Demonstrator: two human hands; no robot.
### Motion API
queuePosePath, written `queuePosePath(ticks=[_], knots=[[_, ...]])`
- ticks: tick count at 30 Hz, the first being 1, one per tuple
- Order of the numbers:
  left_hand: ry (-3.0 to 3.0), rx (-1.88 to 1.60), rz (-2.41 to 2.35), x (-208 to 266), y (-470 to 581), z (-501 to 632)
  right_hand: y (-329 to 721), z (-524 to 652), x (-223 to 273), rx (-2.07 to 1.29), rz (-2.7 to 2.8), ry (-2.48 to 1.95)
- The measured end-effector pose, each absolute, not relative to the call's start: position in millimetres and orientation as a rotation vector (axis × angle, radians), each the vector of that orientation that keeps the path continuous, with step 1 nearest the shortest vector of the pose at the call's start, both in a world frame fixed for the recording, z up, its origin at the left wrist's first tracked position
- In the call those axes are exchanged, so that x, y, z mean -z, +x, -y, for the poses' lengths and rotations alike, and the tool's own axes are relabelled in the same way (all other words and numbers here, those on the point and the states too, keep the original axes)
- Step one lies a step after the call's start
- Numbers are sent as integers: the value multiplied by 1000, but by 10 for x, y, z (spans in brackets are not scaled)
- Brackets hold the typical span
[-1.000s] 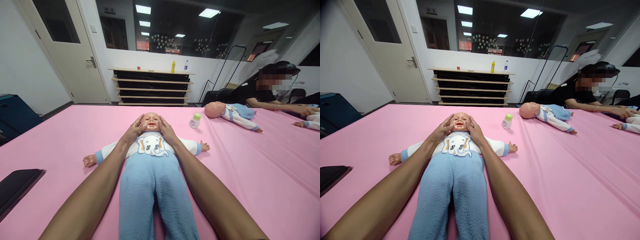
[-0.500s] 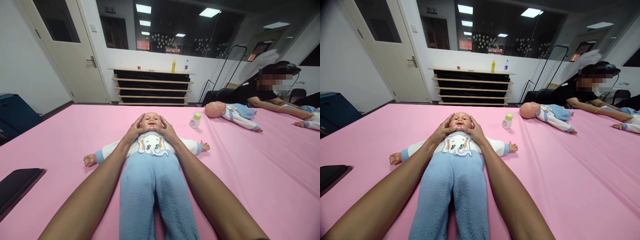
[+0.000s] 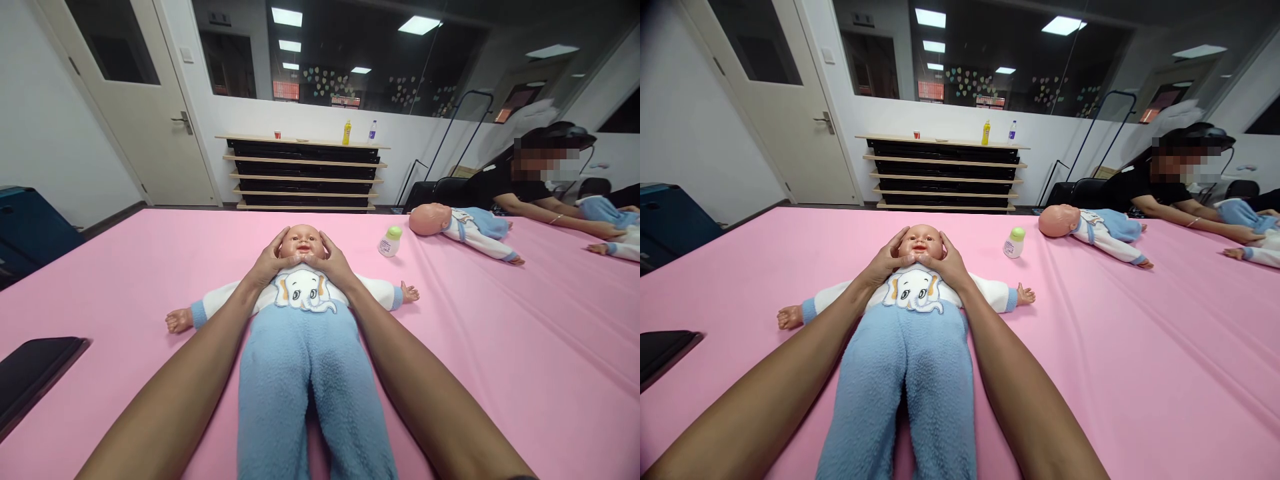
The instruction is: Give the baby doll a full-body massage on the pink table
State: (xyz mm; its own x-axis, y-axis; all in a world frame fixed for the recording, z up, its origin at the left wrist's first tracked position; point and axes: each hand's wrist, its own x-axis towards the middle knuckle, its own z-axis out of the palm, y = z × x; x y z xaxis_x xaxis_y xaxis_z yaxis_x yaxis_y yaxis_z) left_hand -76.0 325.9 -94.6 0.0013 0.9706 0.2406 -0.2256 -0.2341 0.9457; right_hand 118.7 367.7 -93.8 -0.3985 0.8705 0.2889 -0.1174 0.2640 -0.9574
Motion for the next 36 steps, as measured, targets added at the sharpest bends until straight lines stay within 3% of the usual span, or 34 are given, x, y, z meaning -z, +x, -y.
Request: queuePosePath(ticks=[7, 17, 28, 36], knots=[[1110, -1428, -787, 943, -787, -3288, 1149, -3769, 1002, -1482, 1459, -662], [1242, -1457, -907, 919, -737, -3231, 1177, -3670, 942, -1336, 1565, -713], [1017, -1508, -846, 967, -814, -3333, 1140, -3784, 1012, -1542, 1400, -647], [1257, -1465, -969, 910, -734, -3222, 1174, -3703, 974, -1289, 1601, -738]])
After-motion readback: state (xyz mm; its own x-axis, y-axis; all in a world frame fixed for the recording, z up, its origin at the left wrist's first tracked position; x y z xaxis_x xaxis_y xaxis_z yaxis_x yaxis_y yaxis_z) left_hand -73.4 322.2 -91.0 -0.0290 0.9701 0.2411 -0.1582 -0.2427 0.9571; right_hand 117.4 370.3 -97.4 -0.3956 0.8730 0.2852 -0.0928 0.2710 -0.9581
